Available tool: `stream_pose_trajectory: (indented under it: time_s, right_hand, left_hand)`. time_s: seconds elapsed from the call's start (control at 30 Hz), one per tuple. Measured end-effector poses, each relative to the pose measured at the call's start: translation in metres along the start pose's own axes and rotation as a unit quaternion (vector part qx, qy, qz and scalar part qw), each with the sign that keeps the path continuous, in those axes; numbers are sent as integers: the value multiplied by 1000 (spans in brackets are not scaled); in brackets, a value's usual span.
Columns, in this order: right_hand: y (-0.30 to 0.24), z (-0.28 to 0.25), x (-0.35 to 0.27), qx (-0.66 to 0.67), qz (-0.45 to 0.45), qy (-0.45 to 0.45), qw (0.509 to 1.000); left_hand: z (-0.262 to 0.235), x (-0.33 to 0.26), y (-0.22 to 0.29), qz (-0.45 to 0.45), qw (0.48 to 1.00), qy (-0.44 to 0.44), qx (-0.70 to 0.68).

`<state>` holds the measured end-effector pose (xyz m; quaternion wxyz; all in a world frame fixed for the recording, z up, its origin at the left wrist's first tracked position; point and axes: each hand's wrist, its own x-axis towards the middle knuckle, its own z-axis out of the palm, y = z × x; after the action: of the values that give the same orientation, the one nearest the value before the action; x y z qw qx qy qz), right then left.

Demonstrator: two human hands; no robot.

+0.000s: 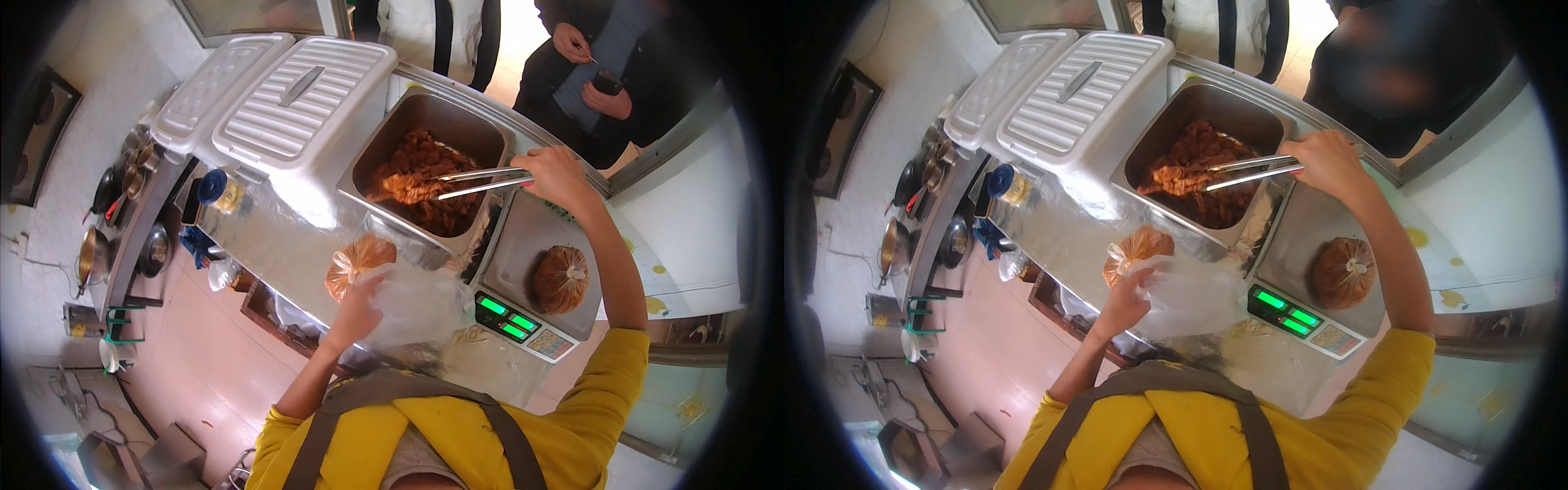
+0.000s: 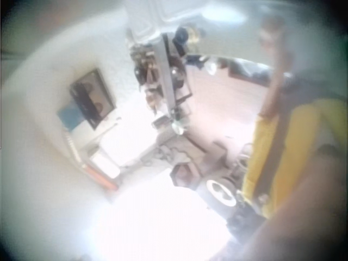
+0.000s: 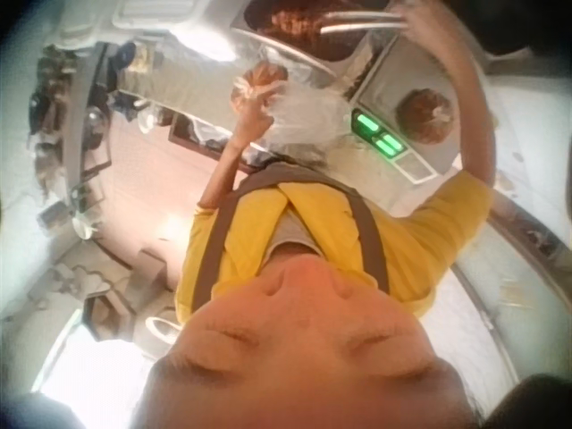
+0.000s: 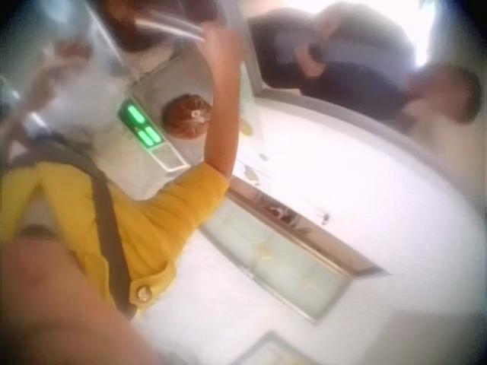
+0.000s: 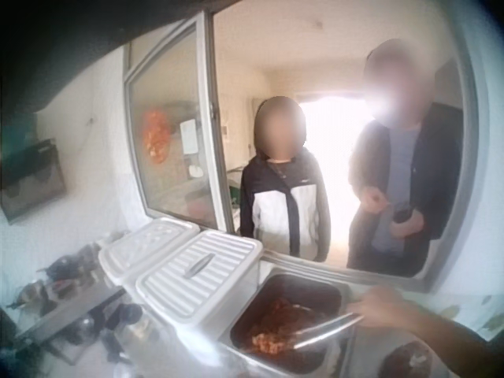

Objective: The person sits on the floor and peels garlic cloves by hand, placing the skins into a cardboard box. Then the person stands, moves to a stainless steel counter, and uses tongs to transfer cooked meat from a metal container into plastic bags, placing the filled bags on a digital scale.

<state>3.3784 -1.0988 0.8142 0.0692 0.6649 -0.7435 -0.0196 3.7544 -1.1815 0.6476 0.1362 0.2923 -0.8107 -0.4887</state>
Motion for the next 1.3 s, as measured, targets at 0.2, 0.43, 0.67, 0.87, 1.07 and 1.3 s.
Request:
stream_pose_trajectory:
  time_s: [0.2, 0.43, 0.67, 0.87, 1.07, 1.3]
  right_hand:
    - [1, 1, -16, 13, 4, 23, 1000]
    - [-6, -20, -36, 10, 27, 51, 998]
    - [-42, -77, -89, 15, 53, 40, 998]
    - [-82, -75, -117, 25, -23, -11, 999]
    - [-136, 18, -87, -110, -176, -73, 975]
    - [-151, 18, -84, -108, -146, -108, 977]
  left_hand:
    - [4, 4, -14, 42, 998, 29, -31]
    - [11, 10, -29, 54, 997, 41, -47]
    - [11, 3, -32, 38, 998, 42, -42]
    - [4, -1, -28, 52, 997, 30, -39]
    - [11, -8, -19, -7, 1000, 25, -13]
    - [9, -18, -19, -21, 999, 38, -17]
